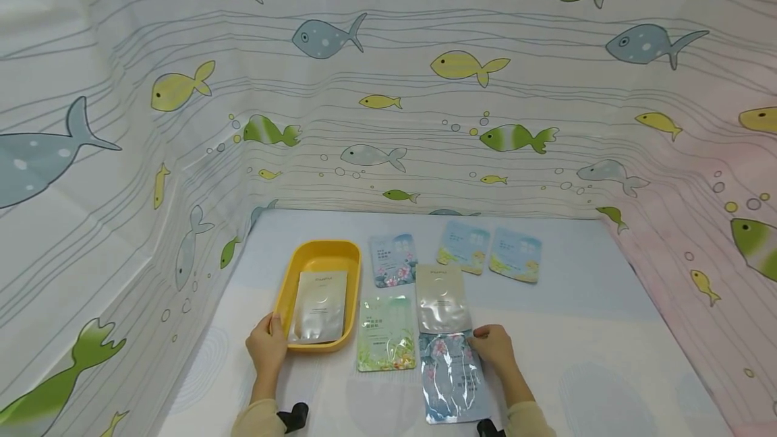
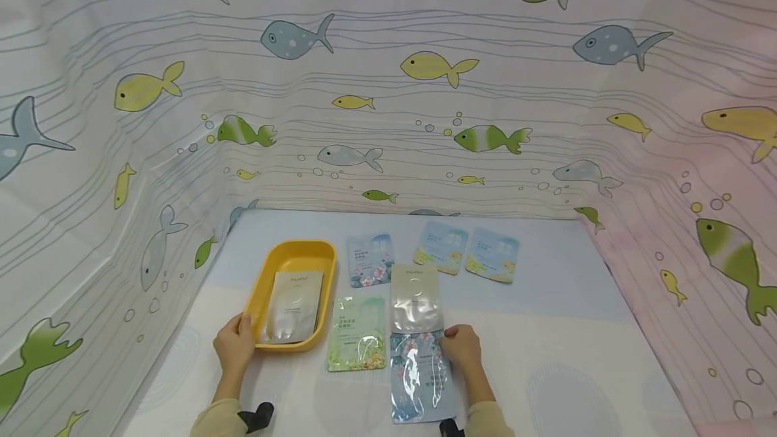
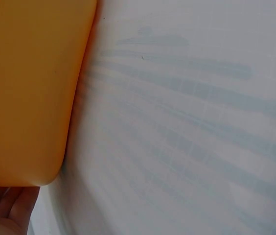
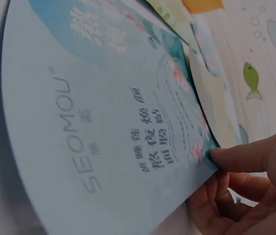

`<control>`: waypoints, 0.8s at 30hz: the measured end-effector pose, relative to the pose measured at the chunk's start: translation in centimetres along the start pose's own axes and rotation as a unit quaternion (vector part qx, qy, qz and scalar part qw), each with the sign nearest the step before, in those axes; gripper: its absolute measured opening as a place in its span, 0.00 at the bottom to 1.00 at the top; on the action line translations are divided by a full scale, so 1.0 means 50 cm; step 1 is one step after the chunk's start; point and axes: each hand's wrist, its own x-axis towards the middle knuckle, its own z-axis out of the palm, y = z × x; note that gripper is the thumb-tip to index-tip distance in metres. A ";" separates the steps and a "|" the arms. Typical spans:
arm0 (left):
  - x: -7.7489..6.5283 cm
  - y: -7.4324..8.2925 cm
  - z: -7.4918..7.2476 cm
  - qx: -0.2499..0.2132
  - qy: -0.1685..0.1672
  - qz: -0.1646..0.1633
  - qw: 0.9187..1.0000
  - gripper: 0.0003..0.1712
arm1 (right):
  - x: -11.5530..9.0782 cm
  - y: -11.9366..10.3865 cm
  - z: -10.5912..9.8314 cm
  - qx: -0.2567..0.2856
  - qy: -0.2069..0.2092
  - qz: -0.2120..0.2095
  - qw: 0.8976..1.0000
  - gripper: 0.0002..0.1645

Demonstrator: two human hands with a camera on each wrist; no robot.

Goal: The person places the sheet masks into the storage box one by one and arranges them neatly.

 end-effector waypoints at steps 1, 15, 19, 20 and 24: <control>0.000 0.000 0.000 0.000 0.000 0.000 1.000 0.12 | 0.000 0.000 -0.003 0.006 -0.009 0.000 1.000 0.14; 0.002 -0.005 0.002 0.005 0.001 0.002 1.000 0.13 | -0.010 0.001 -0.018 0.085 -0.066 -0.001 0.994 0.05; 0.003 -0.006 0.005 0.006 0.007 0.014 1.000 0.13 | -0.012 0.002 -0.019 0.091 -0.059 0.001 0.994 0.05; 0.003 -0.006 0.005 0.005 0.007 0.014 1.000 0.13 | -0.012 0.002 -0.020 0.093 -0.059 0.000 0.994 0.05; 0.002 -0.005 0.005 0.005 0.007 0.012 1.000 0.13 | -0.013 0.002 -0.024 0.095 -0.056 0.000 0.994 0.06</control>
